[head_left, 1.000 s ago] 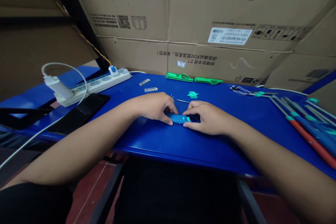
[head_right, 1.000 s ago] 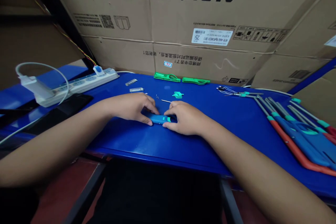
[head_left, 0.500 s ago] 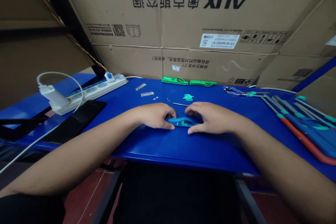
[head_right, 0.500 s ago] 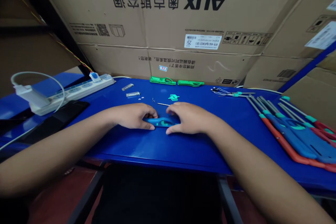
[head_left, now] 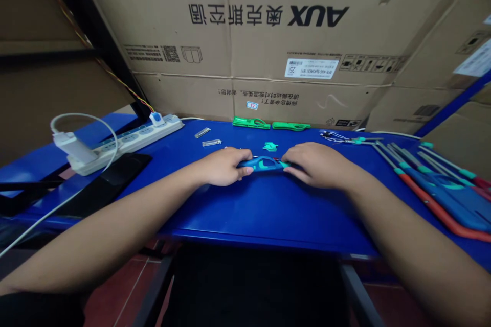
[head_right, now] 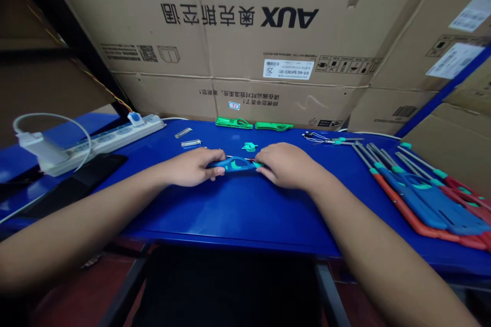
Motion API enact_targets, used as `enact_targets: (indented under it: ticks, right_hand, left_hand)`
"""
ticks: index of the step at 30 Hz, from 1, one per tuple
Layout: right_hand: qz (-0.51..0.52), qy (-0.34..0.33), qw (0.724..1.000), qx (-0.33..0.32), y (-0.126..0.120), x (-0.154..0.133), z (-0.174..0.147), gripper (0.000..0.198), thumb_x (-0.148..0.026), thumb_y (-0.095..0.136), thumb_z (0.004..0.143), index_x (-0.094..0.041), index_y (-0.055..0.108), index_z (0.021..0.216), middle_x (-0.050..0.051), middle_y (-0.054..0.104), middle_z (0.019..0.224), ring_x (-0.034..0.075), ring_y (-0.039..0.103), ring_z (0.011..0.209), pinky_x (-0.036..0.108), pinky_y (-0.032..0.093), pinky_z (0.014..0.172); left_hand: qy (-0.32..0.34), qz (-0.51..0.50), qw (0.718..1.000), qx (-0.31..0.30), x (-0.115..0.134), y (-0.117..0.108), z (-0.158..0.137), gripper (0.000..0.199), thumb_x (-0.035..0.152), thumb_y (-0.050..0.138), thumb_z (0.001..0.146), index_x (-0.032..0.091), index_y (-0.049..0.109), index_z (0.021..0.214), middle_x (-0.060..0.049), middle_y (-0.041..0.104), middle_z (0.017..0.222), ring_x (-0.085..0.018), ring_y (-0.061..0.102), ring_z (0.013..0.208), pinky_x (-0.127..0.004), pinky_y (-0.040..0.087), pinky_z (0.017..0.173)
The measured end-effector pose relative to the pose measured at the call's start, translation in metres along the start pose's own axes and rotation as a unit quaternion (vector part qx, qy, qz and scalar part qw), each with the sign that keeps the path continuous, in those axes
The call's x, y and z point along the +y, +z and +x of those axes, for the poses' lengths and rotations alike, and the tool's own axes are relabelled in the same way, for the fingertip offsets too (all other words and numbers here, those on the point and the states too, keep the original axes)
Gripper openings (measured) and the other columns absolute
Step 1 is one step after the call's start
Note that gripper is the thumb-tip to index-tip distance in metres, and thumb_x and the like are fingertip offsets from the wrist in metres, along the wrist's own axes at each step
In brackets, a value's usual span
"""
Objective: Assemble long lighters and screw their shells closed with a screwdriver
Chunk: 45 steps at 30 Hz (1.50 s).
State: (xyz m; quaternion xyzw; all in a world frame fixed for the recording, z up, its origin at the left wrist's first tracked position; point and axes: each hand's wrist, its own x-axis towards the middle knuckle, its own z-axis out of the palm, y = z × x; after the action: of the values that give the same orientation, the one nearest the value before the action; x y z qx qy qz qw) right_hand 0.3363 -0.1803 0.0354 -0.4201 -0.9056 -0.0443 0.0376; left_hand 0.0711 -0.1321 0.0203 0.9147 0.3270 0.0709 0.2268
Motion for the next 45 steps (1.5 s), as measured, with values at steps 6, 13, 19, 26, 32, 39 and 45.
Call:
enact_targets:
  ticks: [6,13,19,26,32,39,45]
  right_hand:
    - [-0.046,-0.044,0.994,0.093,0.011,-0.002,0.005,0.028,-0.021,0.041,0.097,-0.015,0.068,0.105,0.014,0.07,0.1,0.026,0.061,0.092,0.04,0.045,0.085]
    - [-0.036,-0.087,0.966,0.24,0.023,0.0,0.006,0.028,-0.02,0.042,0.098,-0.015,0.067,0.11,0.014,0.07,0.1,0.025,0.059,0.093,0.044,0.048,0.089]
    - [-0.063,-0.053,0.977,0.195,0.02,-0.01,0.008,0.031,-0.02,0.041,0.099,-0.011,0.067,0.113,0.016,0.069,0.101,0.027,0.059,0.096,0.042,0.051,0.083]
    - [-0.155,-0.062,0.963,0.212,0.016,-0.016,0.008,0.028,-0.012,0.045,0.094,-0.01,0.07,0.107,0.013,0.072,0.092,0.025,0.062,0.089,0.045,0.045,0.103]
    - [-0.179,-0.121,0.95,0.227,0.03,-0.011,0.011,0.03,-0.007,0.046,0.088,-0.008,0.07,0.107,0.012,0.073,0.091,0.023,0.063,0.089,0.043,0.045,0.106]
    - [-0.109,0.076,0.935,0.33,0.006,-0.031,0.015,0.03,-0.024,0.048,0.097,-0.015,0.066,0.119,0.013,0.069,0.107,0.027,0.06,0.104,0.045,0.045,0.095]
    - [0.222,0.201,0.948,0.111,0.021,-0.063,0.03,0.046,-0.063,0.054,0.088,-0.022,0.067,0.071,-0.001,0.064,0.062,0.013,0.052,0.055,0.027,0.029,0.051]
  left_hand:
    - [-0.027,-0.189,0.982,0.008,-0.001,0.01,0.002,0.023,0.041,0.045,0.098,0.019,0.052,0.1,0.003,0.061,0.07,-0.007,0.051,0.045,-0.019,0.041,0.046]
    - [0.008,-0.248,0.969,0.004,-0.009,0.006,0.001,0.024,0.043,0.045,0.097,0.02,0.049,0.101,0.002,0.06,0.072,-0.008,0.052,0.047,-0.02,0.042,0.046]
    - [0.031,0.12,0.99,0.064,0.007,0.003,-0.005,0.025,0.042,0.036,0.101,0.02,0.046,0.106,-0.003,0.065,0.077,-0.018,0.061,0.065,-0.027,0.04,0.056]
    - [-0.021,0.259,0.953,0.156,0.024,0.012,-0.008,0.038,0.049,0.023,0.104,0.023,0.05,0.103,-0.004,0.066,0.078,-0.021,0.062,0.066,-0.028,0.027,0.052]
    - [-0.028,0.186,0.971,0.146,0.024,0.018,-0.005,0.035,0.048,0.028,0.103,0.022,0.051,0.097,-0.002,0.061,0.068,-0.02,0.06,0.064,-0.027,0.029,0.054]
    - [-0.072,-0.314,0.93,0.174,0.008,0.023,0.017,0.036,0.051,0.038,0.1,0.021,0.048,0.085,0.002,0.063,0.069,-0.012,0.057,0.058,-0.021,0.041,0.056]
    - [-0.041,-0.605,0.743,0.283,0.014,0.028,0.024,0.033,0.052,0.065,0.088,0.02,0.057,0.09,0.005,0.055,0.073,-0.009,0.051,0.063,-0.019,0.042,0.06]
